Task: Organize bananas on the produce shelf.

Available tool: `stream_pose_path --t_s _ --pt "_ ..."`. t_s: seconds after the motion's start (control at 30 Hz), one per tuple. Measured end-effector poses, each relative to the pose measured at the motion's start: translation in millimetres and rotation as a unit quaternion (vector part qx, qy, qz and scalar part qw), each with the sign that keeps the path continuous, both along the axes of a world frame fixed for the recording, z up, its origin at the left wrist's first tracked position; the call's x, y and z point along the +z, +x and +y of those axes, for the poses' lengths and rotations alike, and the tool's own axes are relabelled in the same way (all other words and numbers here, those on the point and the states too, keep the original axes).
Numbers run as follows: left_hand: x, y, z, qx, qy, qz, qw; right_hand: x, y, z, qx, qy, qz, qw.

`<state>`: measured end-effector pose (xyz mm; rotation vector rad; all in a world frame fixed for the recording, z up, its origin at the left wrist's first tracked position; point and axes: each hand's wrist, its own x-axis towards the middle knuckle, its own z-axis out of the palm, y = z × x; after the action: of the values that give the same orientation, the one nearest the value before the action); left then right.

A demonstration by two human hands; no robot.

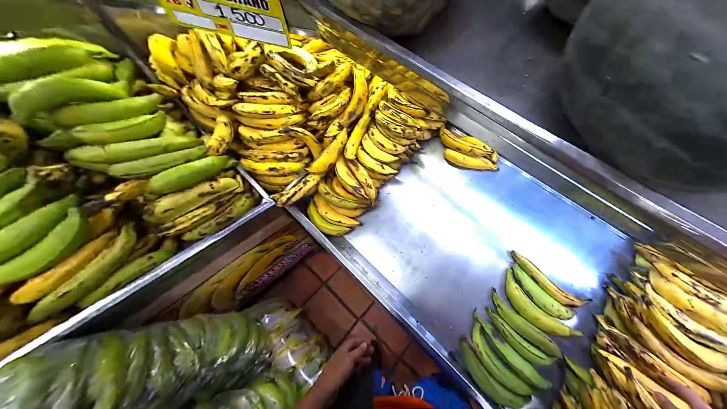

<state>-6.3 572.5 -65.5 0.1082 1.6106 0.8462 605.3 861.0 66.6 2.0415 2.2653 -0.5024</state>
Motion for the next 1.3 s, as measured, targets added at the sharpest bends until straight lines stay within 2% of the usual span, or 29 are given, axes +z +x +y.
stream_pose_path --t_s 0.13,0.23,0.33,0.47,0.53,0.6,0.67,0.8,0.97,1.03,1.1,1.2,1.3 --pt "-7.2 -36.8 -7.4 0.006 -0.039 0.0 0.999 3.2 -74.3 8.8 0.107 -0.074 0.137 0.982" --pt "-11.2 -41.7 5.8 0.003 -0.039 0.017 0.999 -17.0 -120.5 52.9 0.088 -0.121 0.183 0.972" --pt "-10.6 -36.8 24.4 0.007 -0.018 0.051 0.999 -52.5 -196.1 127.8 0.144 -0.117 0.132 0.974" --pt "-22.5 -41.7 34.4 -0.092 0.02 0.1 0.991 -64.8 -332.5 209.7 0.271 -0.202 -0.011 0.941" --pt "-17.6 -54.0 50.0 -0.074 0.032 0.096 0.992 -54.0 -391.9 241.7 0.292 -0.152 -0.06 0.942" --pt "-17.5 -65.8 69.2 -0.047 0.036 0.064 0.996 -43.3 -445.6 277.2 0.3 -0.052 -0.06 0.951" --pt "-33.2 -75.2 88.6 -0.048 0.02 0.031 0.998 -36.4 -504.6 313.3 0.296 0.034 -0.048 0.953" --pt "-81.4 -98.9 131.0 -0.103 -0.041 -0.011 0.994 -44.1 -604.3 364.1 0.249 0.128 -0.075 0.957" --pt "-94.6 -117.7 192.8 -0.009 0.018 -0.053 0.998 -76.5 -642.5 420.0 0.196 0.22 -0.139 0.945" --pt "-93.5 -123.5 218.1 -0.009 0.033 -0.058 0.998 -86.2 -635.7 431.4 0.216 0.228 -0.133 0.94" --pt "-89.0 -127.8 249.5 -0.028 0.056 -0.078 0.995 -94.5 -625.0 432.2 0.228 0.193 -0.14 0.944" --pt "-88.5 -127.6 301.2 -0.009 0.127 -0.13 0.983 -109.7 -623.0 408.3 0.18 0.105 -0.139 0.968" --pt "-92.8 -112.7 339.2 0.043 0.183 -0.168 0.968 -134.7 -612.3 350.7 0.096 0.075 -0.07 0.99"
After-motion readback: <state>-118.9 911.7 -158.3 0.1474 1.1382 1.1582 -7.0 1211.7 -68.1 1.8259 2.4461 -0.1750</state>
